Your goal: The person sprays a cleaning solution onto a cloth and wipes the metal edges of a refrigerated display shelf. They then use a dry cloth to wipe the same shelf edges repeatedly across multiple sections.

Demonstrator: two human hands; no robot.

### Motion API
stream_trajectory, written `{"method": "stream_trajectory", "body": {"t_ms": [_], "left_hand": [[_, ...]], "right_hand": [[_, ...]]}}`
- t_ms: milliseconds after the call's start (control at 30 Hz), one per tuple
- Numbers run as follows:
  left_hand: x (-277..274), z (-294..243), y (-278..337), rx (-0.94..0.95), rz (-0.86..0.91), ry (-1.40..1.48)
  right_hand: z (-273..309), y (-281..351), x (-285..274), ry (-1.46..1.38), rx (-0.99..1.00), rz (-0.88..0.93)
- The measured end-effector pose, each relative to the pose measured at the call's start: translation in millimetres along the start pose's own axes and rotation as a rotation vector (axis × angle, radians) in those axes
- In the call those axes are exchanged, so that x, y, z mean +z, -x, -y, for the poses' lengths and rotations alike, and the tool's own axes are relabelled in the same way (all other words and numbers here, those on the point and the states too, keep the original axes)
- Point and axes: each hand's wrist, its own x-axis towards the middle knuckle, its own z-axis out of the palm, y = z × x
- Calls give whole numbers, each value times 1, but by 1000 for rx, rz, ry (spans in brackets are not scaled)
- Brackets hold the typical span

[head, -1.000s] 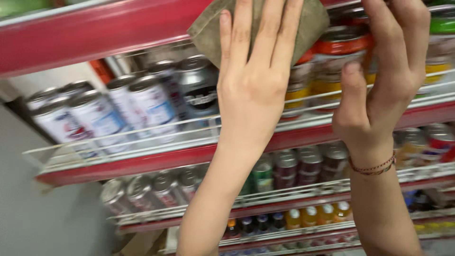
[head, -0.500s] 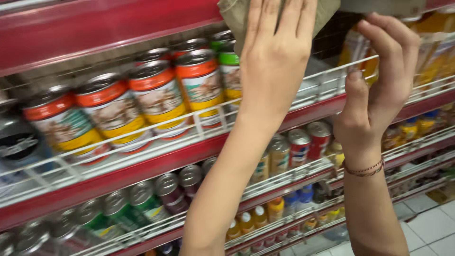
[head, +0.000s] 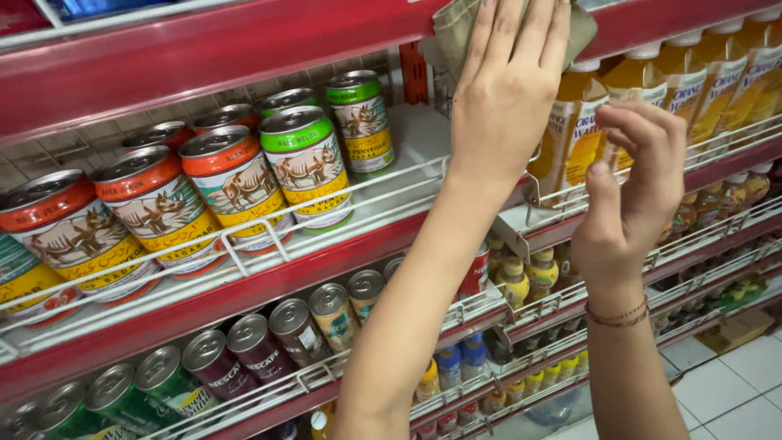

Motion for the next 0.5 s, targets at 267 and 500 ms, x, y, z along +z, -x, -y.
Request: {"method": "stream_trajectory", "body": {"t_ms": [267, 500], "left_hand": [[-73, -10, 33, 77, 91, 183], [-160, -32, 203, 120, 266, 69]], "right_hand": [[-16, 35, 3, -111, 97, -11], [-32, 139, -17, -71, 281, 120]]}}
